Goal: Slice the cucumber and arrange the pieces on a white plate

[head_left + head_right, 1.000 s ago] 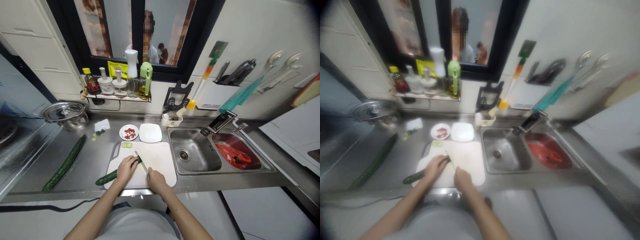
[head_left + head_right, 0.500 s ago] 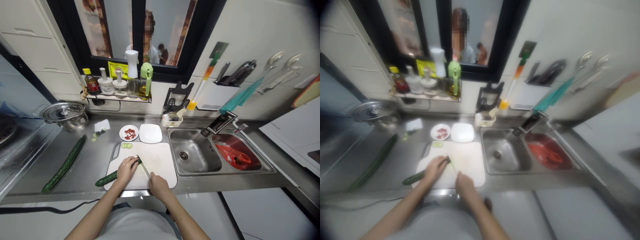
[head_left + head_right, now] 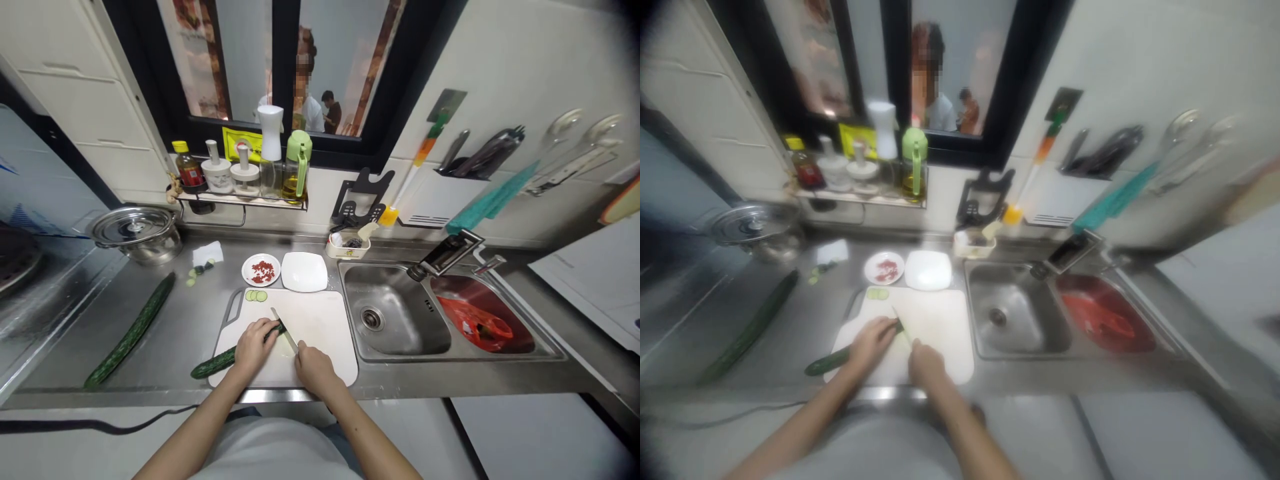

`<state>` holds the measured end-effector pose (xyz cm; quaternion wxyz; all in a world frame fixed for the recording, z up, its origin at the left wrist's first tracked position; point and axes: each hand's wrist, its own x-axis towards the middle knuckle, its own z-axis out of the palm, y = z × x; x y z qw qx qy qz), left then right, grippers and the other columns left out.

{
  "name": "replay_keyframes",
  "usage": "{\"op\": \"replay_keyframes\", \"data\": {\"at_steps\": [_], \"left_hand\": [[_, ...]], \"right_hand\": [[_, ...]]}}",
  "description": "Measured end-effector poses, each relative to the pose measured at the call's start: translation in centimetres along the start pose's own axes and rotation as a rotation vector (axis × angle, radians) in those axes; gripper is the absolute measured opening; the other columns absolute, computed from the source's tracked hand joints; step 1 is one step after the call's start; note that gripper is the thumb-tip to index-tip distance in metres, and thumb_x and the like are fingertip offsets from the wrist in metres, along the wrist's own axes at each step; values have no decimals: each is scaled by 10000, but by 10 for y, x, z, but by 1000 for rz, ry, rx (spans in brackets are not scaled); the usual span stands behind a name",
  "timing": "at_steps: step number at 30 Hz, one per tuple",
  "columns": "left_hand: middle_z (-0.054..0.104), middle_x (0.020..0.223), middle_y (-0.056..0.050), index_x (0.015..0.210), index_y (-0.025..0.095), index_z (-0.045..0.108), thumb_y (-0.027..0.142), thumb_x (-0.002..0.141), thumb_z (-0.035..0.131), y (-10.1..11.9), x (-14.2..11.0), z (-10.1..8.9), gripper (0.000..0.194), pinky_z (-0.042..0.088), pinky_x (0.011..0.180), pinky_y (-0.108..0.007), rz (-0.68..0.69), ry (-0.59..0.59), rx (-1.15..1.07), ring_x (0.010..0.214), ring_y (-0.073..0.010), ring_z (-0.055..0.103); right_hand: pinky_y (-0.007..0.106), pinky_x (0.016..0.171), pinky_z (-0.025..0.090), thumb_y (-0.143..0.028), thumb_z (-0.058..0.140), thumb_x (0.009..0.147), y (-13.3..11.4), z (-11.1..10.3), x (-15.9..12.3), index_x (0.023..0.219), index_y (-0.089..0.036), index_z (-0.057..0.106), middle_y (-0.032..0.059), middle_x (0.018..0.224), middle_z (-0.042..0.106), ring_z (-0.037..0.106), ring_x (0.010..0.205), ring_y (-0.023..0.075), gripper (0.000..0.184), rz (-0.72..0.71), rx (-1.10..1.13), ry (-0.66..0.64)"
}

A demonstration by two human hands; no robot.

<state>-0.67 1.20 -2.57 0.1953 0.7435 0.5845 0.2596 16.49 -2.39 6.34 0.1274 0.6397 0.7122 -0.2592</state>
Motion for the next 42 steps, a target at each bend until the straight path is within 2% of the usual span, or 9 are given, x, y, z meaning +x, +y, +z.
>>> {"op": "replay_keyframes", "data": {"at_steps": [27, 42], "left_hand": [[657, 1096, -21, 1103, 273, 659, 330, 918, 474, 3, 1, -3, 268, 459, 904, -330, -31, -17, -47, 998, -188, 583], [663, 1099, -28, 1102, 278, 671, 332, 908, 480, 2, 2, -2, 277, 474, 887, -315, -46, -3, -57, 995, -182, 598]], "right_hand": [[335, 754, 451, -163, 337, 916, -2, -1, 2, 1160, -116, 542, 171, 1049, 679, 648, 990, 277, 322, 30, -9, -16], [315, 747, 443, -155, 314, 923, 9, 3, -26, 1168, -103, 554, 162, 1031, 689, 650, 983, 269, 347, 60, 6, -51]]}}
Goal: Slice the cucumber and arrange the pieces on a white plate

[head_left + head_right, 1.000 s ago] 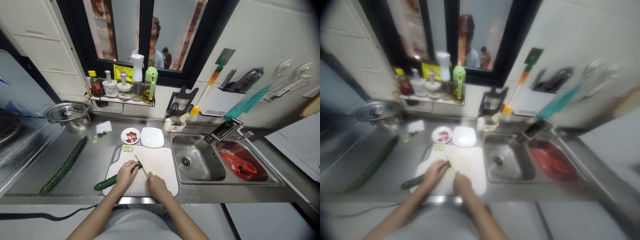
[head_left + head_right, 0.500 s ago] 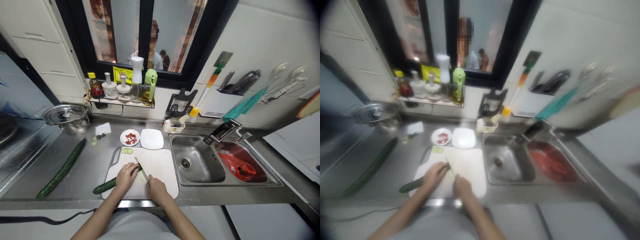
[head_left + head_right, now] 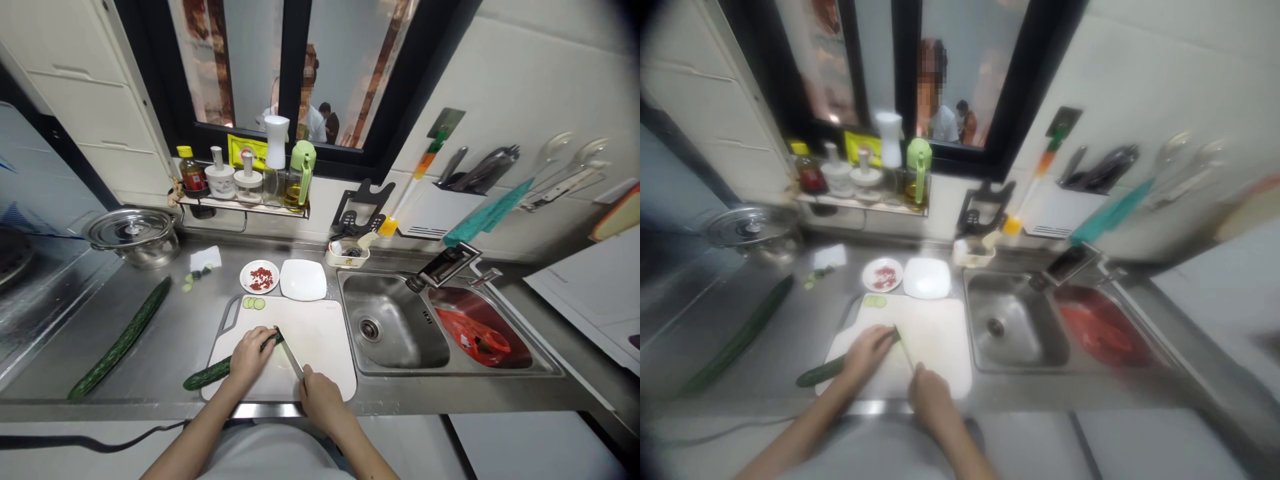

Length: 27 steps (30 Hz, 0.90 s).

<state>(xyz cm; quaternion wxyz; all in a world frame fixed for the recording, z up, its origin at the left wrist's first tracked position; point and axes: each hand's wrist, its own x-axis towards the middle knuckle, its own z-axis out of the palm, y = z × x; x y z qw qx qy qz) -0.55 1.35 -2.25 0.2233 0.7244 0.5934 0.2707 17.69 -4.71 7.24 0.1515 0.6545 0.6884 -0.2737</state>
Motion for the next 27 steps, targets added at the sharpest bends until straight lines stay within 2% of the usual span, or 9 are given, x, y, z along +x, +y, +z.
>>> {"op": "replay_keyframes", "data": {"at_steps": [9, 15, 21, 27], "left_hand": [[659, 1101, -32, 1115, 279, 666, 334, 912, 473, -2, 0, 2, 285, 472, 903, -334, 5, -13, -16, 1003, -191, 590], [657, 1112, -30, 1105, 282, 675, 330, 910, 485, -5, 0, 4, 276, 478, 892, -321, 0, 9, -6, 1007, -185, 595], [662, 1114, -29, 1116, 278, 668, 359, 916, 479, -5, 2, 2, 287, 477, 907, -331, -4, -21, -40, 1024, -189, 600], [655, 1111, -40, 1129, 249, 643, 386, 914, 479, -5, 0, -2, 303, 466, 929, -347, 9, -64, -42, 1015, -198, 602]], "right_hand": [[300, 728, 433, -167, 312, 923, 1, 3, -1, 1159, -119, 561, 161, 1021, 693, 653, 969, 256, 347, 4, -11, 11], [309, 725, 429, -202, 325, 930, -4, 6, 13, 1131, -127, 563, 160, 1006, 695, 652, 959, 263, 320, -9, 32, 53], [294, 724, 414, -244, 348, 939, -6, 5, 28, 1131, -149, 551, 139, 1023, 688, 645, 959, 240, 295, -18, 24, 75], [279, 712, 391, -284, 360, 950, -1, -2, 31, 1126, -165, 547, 134, 1014, 688, 642, 954, 229, 283, -30, 7, 100]]}}
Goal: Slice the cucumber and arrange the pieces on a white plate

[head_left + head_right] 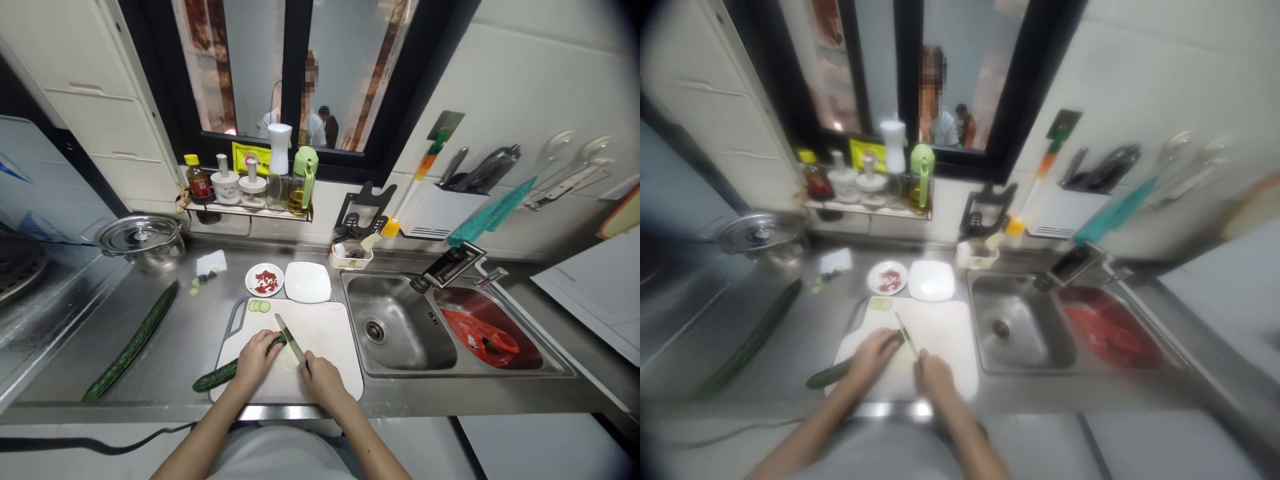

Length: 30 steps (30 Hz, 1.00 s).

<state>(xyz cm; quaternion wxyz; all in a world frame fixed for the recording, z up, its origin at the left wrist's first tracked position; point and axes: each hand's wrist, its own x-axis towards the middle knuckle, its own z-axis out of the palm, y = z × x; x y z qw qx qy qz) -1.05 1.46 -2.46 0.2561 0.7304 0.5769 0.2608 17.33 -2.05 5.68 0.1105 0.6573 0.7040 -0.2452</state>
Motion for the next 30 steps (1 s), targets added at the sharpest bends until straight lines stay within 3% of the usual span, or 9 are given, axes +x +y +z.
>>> {"op": "replay_keyframes", "data": {"at_steps": [11, 19, 24, 30], "left_hand": [[654, 1134, -66, 1167, 237, 620, 391, 906, 474, -4, 1, -1, 337, 465, 941, -371, 10, 12, 18, 1047, -222, 599], [658, 1176, -68, 1162, 218, 624, 422, 919, 444, -3, 3, -5, 366, 473, 944, -365, -45, 50, -35, 1083, -219, 607], [652, 1169, -88, 1166, 203, 591, 449, 912, 442, -5, 4, -6, 384, 484, 918, -375, -107, 154, -61, 1063, -228, 618], [645, 1169, -94, 1199, 211, 547, 441, 905, 453, -8, 6, -7, 385, 491, 874, -371, -149, 147, -58, 1024, -227, 629]], "right_hand": [[260, 701, 366, -290, 366, 967, 35, -12, 5, 1086, -211, 561, 88, 952, 707, 649, 916, 201, 241, -4, -76, 139], [255, 685, 352, -307, 414, 943, 37, -15, 3, 1081, -215, 564, 56, 960, 705, 648, 894, 187, 224, -4, -26, 251], [266, 700, 353, -276, 490, 896, 38, -15, 5, 1080, -207, 569, 72, 979, 695, 637, 919, 211, 212, 27, -81, 260], [268, 721, 355, -259, 504, 885, 37, -12, 6, 1114, -212, 558, 72, 1011, 686, 623, 942, 205, 240, -4, -86, 260]]}}
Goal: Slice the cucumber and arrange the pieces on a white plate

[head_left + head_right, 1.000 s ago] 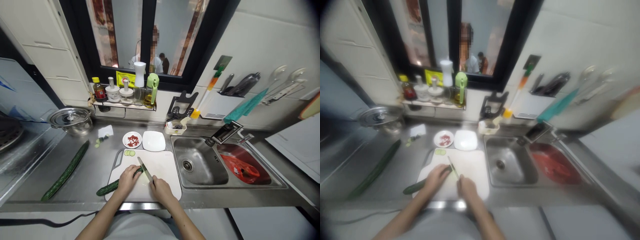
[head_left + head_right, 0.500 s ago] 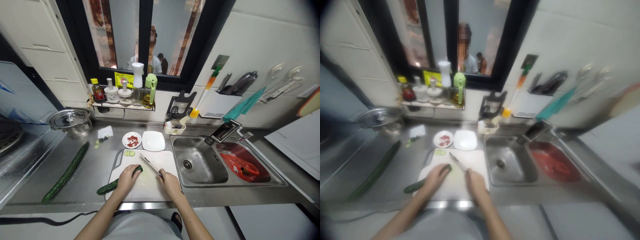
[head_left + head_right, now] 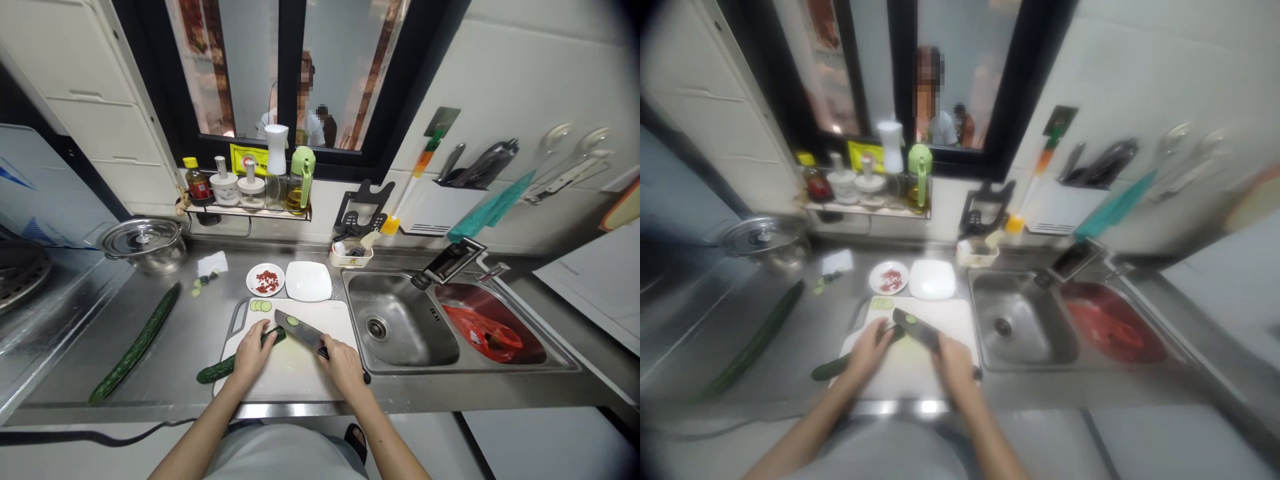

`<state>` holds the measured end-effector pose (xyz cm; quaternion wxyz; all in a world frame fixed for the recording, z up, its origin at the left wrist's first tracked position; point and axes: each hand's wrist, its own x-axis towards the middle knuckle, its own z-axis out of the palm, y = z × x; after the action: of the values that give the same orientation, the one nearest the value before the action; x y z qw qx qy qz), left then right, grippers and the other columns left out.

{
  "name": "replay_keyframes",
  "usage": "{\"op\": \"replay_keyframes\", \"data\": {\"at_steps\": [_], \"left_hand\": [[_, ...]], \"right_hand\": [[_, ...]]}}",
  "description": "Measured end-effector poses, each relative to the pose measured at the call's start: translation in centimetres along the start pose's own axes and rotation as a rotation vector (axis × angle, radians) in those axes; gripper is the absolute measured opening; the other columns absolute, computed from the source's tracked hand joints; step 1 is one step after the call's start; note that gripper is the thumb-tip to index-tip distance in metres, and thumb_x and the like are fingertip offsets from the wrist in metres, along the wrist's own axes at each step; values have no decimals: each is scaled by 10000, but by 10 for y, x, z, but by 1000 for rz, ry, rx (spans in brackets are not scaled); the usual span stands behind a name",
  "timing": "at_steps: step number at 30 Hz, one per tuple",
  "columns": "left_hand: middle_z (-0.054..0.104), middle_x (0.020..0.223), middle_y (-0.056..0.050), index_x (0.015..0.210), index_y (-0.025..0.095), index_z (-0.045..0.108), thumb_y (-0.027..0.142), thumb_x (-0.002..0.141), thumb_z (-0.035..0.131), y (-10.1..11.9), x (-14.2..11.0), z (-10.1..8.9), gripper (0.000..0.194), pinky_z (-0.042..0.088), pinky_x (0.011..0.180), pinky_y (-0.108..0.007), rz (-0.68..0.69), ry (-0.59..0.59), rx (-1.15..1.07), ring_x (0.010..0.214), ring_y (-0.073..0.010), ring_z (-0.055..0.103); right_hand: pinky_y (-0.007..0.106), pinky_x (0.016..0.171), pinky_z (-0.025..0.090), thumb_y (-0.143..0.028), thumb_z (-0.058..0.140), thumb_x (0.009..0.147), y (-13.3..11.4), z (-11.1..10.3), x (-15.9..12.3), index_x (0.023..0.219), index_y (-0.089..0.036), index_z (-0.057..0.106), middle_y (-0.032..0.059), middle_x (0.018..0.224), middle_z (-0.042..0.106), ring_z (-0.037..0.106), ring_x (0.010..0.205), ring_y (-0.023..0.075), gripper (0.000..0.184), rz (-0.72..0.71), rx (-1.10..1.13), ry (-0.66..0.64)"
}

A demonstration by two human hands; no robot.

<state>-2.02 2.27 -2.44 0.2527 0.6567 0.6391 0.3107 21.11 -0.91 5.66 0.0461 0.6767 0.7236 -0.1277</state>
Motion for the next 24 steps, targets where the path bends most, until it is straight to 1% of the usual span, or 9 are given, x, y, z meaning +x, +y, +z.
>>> {"op": "replay_keyframes", "data": {"at_steps": [5, 8, 9, 11, 12, 14, 16, 19, 24], "left_hand": [[634, 1188, -89, 1200, 214, 549, 436, 916, 443, 0, 1, 0, 376, 484, 884, -370, 1, -27, 31, 1047, -227, 615], [621, 1197, -102, 1245, 203, 523, 435, 923, 435, 3, 1, -1, 407, 473, 919, -396, 18, 35, 57, 1075, -238, 594], [609, 1214, -109, 1261, 200, 515, 435, 921, 441, 5, 2, -2, 420, 456, 954, -410, 53, 73, 77, 1116, -246, 569], [565, 1284, -114, 1294, 206, 501, 432, 910, 469, 12, 3, -5, 447, 385, 1044, -441, 184, 107, 132, 1231, -263, 483], [540, 1324, -107, 1307, 219, 496, 426, 905, 485, 16, 3, -6, 453, 338, 1084, -457, 271, 87, 161, 1281, -267, 434], [507, 1375, -82, 1323, 254, 490, 406, 907, 496, 24, 4, -8, 444, 243, 1134, -499, 430, -15, 209, 1344, -272, 359], [524, 1361, -68, 1310, 271, 503, 380, 919, 484, 31, 4, -8, 407, 180, 1147, -537, 511, -109, 236, 1361, -271, 336], [584, 1275, -65, 1261, 264, 544, 349, 930, 468, 37, 3, -5, 350, 167, 1149, -542, 532, -153, 240, 1346, -253, 361], [620, 1200, -52, 1200, 264, 579, 346, 938, 459, 40, -1, -4, 300, 194, 1149, -513, 548, -126, 221, 1287, -229, 421]], "right_hand": [[272, 708, 348, -250, 488, 890, 0, 2, -1, 1096, -209, 568, 63, 995, 688, 622, 921, 205, 224, 1, 6, 30], [274, 713, 347, -242, 490, 886, 1, 5, -1, 1095, -203, 568, 59, 989, 687, 620, 917, 206, 227, -8, -10, 46], [275, 717, 348, -240, 492, 884, 1, 5, -2, 1101, -199, 566, 60, 990, 687, 619, 920, 207, 233, -13, -20, 48], [278, 723, 350, -244, 501, 881, 2, 6, -4, 1123, -192, 560, 64, 991, 686, 619, 925, 213, 255, -29, -42, 41], [280, 724, 351, -249, 507, 880, 2, 6, -4, 1136, -189, 557, 69, 988, 686, 619, 927, 216, 268, -38, -53, 31], [285, 722, 355, -255, 521, 874, 3, 5, -7, 1162, -189, 549, 75, 984, 687, 620, 927, 222, 297, -54, -74, 12], [286, 721, 359, -252, 532, 867, 4, 4, -9, 1176, -196, 545, 75, 977, 688, 621, 922, 221, 313, -67, -90, 9], [283, 715, 363, -257, 553, 857, 8, 5, -13, 1155, -210, 555, 72, 951, 690, 626, 903, 218, 302, -75, -106, 36], [278, 709, 370, -251, 600, 831, 15, 8, -20, 1133, -212, 569, 55, 907, 694, 635, 866, 210, 307, -102, -120, 113]]}}
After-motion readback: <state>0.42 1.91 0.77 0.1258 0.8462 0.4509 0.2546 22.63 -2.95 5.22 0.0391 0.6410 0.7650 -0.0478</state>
